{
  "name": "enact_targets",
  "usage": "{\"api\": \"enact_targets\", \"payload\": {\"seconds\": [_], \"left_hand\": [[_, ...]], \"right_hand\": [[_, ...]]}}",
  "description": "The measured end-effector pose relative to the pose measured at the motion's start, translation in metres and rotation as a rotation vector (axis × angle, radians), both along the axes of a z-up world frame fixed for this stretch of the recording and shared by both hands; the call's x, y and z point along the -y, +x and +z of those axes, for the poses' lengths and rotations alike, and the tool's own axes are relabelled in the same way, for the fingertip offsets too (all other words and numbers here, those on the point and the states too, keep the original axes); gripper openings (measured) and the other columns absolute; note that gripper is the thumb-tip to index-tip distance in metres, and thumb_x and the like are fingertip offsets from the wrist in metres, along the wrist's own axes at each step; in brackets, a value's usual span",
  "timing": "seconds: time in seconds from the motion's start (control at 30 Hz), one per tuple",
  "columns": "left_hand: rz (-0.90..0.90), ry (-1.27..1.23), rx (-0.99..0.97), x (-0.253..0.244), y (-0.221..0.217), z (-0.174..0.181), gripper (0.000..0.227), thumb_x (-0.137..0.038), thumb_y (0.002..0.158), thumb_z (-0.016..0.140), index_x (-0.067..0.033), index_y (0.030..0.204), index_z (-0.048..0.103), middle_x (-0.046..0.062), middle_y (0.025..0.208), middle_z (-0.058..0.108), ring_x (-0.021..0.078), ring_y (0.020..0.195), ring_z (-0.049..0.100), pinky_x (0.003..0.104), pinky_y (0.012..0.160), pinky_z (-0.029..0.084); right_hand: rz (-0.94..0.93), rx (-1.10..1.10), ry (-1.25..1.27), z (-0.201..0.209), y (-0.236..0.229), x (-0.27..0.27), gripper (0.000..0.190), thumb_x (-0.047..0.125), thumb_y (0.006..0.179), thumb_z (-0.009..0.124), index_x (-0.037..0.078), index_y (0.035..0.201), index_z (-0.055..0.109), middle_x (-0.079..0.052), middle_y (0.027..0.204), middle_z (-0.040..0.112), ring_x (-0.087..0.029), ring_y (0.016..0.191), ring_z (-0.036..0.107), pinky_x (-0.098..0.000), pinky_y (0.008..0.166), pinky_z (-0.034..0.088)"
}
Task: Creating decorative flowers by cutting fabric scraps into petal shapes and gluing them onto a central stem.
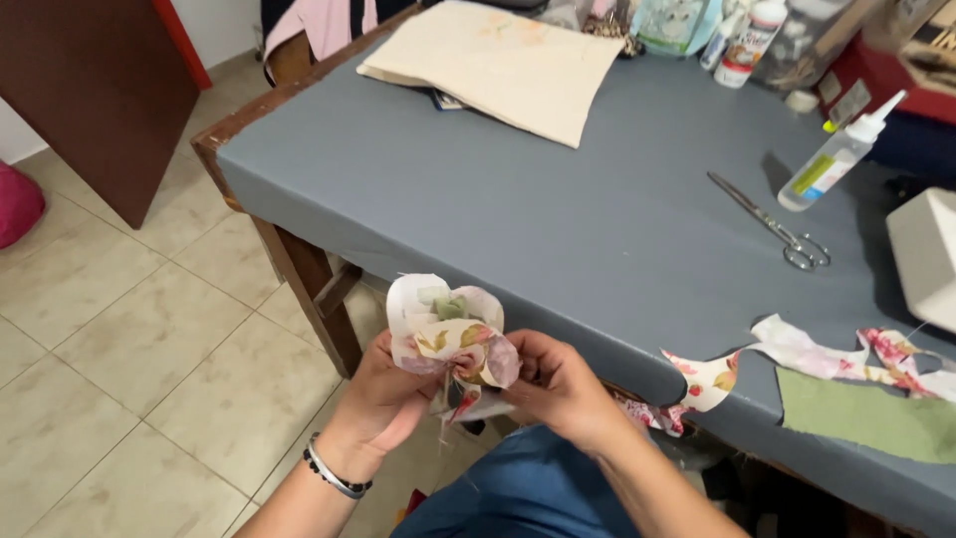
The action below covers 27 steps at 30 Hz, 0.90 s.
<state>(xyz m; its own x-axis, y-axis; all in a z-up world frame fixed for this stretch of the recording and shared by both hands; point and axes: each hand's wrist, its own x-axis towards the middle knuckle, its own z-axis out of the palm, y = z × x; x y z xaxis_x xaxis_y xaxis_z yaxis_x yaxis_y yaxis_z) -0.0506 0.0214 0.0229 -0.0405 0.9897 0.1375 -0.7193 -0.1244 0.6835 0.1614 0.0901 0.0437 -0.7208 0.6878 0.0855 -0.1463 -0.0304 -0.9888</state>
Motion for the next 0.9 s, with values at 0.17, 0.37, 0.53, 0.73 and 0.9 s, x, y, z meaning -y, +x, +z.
{"api": "enact_targets", "payload": {"seconds": [0.17, 0.37, 0.53, 0.73, 0.9], "left_hand": [[0.078, 0.075, -0.187, 0.002, -0.012, 0.0, 0.044, -0.007, 0.077, 0.087, 0.0042, 0.117, 0.071, 0.021, 0.116, 0.076, 0.033, 0.109, 0.073, 0.043, 0.095, 0.061], [0.149, 0.334, -0.692, -0.001, -0.023, -0.023, 0.018, -0.002, 0.088, 0.071, -0.0047, 0.106, 0.074, 0.014, 0.108, 0.077, 0.0264, 0.1, 0.076, 0.048, 0.099, 0.063], [0.182, 0.431, -0.774, -0.005, -0.014, -0.024, 0.006, -0.007, 0.095, 0.069, -0.005, 0.099, 0.073, 0.012, 0.097, 0.077, 0.0258, 0.098, 0.074, 0.059, 0.116, 0.051], [0.146, 0.255, -0.7, -0.001, -0.01, -0.059, 0.013, 0.004, 0.093, 0.066, -0.0022, 0.104, 0.071, 0.02, 0.112, 0.077, 0.0439, 0.125, 0.069, 0.05, 0.108, 0.06], [0.142, 0.103, -0.645, -0.002, -0.004, -0.063, 0.012, -0.002, 0.091, 0.072, -0.0005, 0.102, 0.073, 0.019, 0.112, 0.079, 0.0302, 0.113, 0.076, 0.036, 0.091, 0.066]], "right_hand": [[-0.143, 0.094, -0.104, 0.01, 0.005, -0.004, 0.011, 0.014, 0.096, 0.069, 0.005, 0.09, 0.07, -0.001, 0.074, 0.064, -0.007, 0.062, 0.05, -0.0224, 0.055, 0.035], [-0.146, 0.143, -0.154, 0.02, 0.002, -0.008, 0.015, 0.013, 0.095, 0.07, 0.003, 0.084, 0.071, -0.001, 0.068, 0.065, -0.007, 0.058, 0.051, -0.0228, 0.052, 0.034], [-0.105, 0.163, -0.201, 0.019, 0.003, -0.009, 0.017, 0.017, 0.092, 0.071, 0.002, 0.084, 0.073, -0.003, 0.071, 0.069, -0.009, 0.061, 0.058, -0.0235, 0.057, 0.042], [-0.114, 0.282, -0.012, 0.02, 0.005, -0.008, 0.027, 0.026, 0.095, 0.062, 0.005, 0.103, 0.076, -0.001, 0.089, 0.077, -0.008, 0.075, 0.064, -0.0248, 0.069, 0.049], [0.03, 0.207, 0.124, 0.016, 0.012, -0.015, 0.031, 0.015, 0.095, 0.052, 0.002, 0.116, 0.071, -0.006, 0.109, 0.077, -0.015, 0.098, 0.07, -0.0299, 0.085, 0.054]]}}
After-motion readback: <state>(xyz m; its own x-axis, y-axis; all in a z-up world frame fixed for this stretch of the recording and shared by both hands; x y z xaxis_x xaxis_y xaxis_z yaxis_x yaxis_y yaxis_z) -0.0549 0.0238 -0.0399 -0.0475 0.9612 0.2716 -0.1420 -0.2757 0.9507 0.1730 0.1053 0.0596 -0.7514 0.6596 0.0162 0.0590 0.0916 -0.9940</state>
